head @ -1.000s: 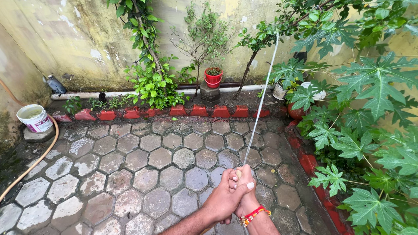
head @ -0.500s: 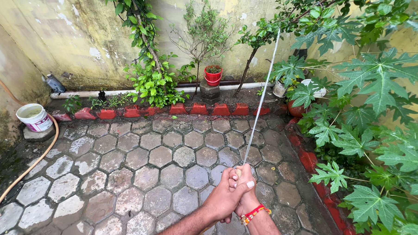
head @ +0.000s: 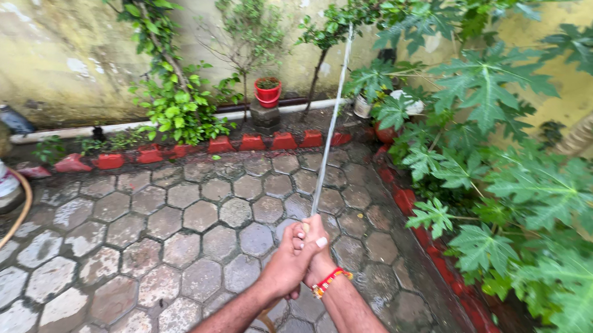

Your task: The person waters various potted plants and garden vegetation using a hose while walking around an outdoor patio.

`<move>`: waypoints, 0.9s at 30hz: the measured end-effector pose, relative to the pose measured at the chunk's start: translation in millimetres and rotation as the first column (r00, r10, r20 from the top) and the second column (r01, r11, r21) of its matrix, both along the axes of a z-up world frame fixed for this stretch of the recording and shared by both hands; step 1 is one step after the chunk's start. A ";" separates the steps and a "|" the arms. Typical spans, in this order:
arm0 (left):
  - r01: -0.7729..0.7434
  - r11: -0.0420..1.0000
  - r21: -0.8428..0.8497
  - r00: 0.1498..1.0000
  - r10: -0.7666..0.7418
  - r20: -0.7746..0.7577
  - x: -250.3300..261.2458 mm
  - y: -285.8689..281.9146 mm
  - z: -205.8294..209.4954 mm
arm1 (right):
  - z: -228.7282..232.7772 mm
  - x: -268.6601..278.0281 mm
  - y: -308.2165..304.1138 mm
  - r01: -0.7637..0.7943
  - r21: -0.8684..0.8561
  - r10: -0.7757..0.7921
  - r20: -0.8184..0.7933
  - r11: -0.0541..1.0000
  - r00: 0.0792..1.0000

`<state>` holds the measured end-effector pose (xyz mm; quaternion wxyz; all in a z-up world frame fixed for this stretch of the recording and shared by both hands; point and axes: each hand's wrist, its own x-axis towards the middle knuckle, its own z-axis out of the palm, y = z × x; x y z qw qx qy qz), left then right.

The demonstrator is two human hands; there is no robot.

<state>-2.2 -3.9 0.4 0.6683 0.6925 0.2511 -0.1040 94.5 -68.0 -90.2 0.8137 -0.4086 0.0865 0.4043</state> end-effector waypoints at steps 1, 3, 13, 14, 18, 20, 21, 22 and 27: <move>-0.004 1.000 -0.006 1.000 0.004 0.011 0.1 -0.4 -1.4 | 0.2 -0.2 0.3 0.009 -0.009 -0.009 0.008 1.000 1.000; -0.016 1.000 -0.015 0.999 0.017 0.034 0.4 -0.1 -4.1 | 0.2 -0.9 1.7 0.025 -0.027 -0.024 0.024 0.999 0.999; -0.003 1.000 0.004 0.999 0.003 0.036 6.3 -1.0 -12.4 | -6.9 0.0 4.2 0.036 -0.009 -0.036 0.055 0.999 0.998; 0.000 1.000 0.013 1.000 0.000 0.029 7.0 -0.9 -12.1 | -5.4 -0.6 3.3 0.047 -0.032 -0.045 0.051 0.998 0.998; 0.015 1.000 0.022 1.000 -0.015 -0.002 11.2 -1.1 -10.7 | 2.3 -1.7 1.5 0.057 -0.083 -0.053 0.054 0.995 0.997; 0.018 1.000 0.021 1.000 -0.018 -0.006 13.7 -1.4 -11.7 | 4.7 -0.7 2.1 0.086 -0.052 -0.082 0.067 0.995 0.994; 0.018 1.000 0.020 1.000 -0.018 -0.010 14.3 -1.4 -12.3 | 5.7 -0.7 1.9 0.098 -0.035 -0.095 0.072 0.995 0.993; 0.024 0.999 0.021 1.000 -0.024 -0.005 15.0 -1.6 -13.0 | 6.5 -0.2 0.5 0.079 -0.034 -0.077 0.058 0.996 0.995; 0.015 1.000 -0.012 0.999 -0.015 0.038 18.9 -2.3 -16.6 | 4.3 3.7 -1.1 0.073 -0.044 -0.071 0.050 0.996 0.996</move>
